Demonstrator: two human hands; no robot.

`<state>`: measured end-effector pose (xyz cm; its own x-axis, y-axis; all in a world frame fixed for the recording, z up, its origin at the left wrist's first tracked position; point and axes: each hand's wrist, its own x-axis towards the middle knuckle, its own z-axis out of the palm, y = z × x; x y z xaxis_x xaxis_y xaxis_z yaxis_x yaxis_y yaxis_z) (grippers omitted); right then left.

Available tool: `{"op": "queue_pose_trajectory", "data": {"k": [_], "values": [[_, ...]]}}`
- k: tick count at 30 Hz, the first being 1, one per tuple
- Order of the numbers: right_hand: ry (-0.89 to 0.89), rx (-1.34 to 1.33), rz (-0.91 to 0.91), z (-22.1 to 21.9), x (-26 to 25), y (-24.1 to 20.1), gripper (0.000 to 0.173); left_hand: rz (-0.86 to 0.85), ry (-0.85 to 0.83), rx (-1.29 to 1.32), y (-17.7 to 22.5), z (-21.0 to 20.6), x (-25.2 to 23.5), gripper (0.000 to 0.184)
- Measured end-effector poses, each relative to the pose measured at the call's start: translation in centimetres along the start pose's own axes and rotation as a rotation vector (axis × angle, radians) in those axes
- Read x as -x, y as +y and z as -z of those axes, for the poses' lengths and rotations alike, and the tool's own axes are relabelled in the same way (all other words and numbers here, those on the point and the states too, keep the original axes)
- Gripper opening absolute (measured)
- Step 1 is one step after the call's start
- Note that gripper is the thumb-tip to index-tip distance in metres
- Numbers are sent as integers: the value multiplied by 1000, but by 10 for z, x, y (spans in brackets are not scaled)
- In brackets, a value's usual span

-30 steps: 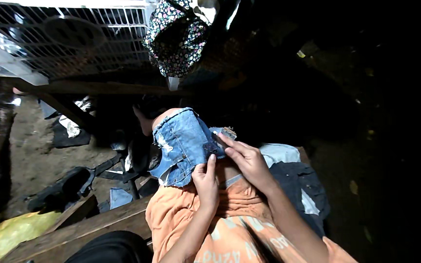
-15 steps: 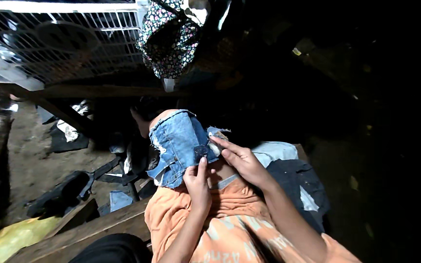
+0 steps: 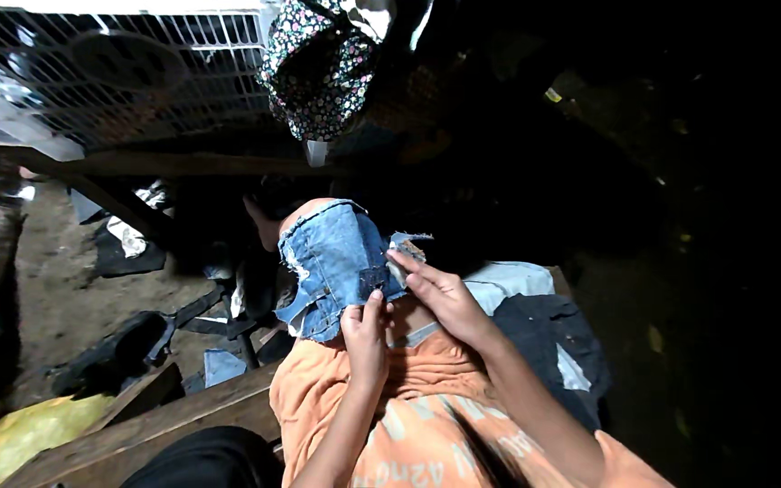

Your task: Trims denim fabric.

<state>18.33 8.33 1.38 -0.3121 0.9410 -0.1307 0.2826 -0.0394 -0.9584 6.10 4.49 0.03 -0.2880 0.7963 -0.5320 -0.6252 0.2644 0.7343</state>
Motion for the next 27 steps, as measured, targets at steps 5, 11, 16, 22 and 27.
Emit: {"op": "queue_pose_trajectory", "data": {"k": [5, 11, 16, 22, 27], "values": [[-142, 424, -100, -3, 3, -12, 48, -165, -33, -115, -17, 7, -3, 27], [122, 537, 42, -2, 3, -1, 39, -308, -31, -353, -19, 14, -6, 21], [-77, 359, 35, -1, 6, -6, 42, -380, -56, -409, -21, 17, -5, 12], [27, 369, 36, -6, 1, 7, 40, -494, -89, -574, -17, 23, -5, 20], [77, 35, 87, 3, 16, 17, 48, -128, -79, -257, -6, 10, -4, 8]]}}
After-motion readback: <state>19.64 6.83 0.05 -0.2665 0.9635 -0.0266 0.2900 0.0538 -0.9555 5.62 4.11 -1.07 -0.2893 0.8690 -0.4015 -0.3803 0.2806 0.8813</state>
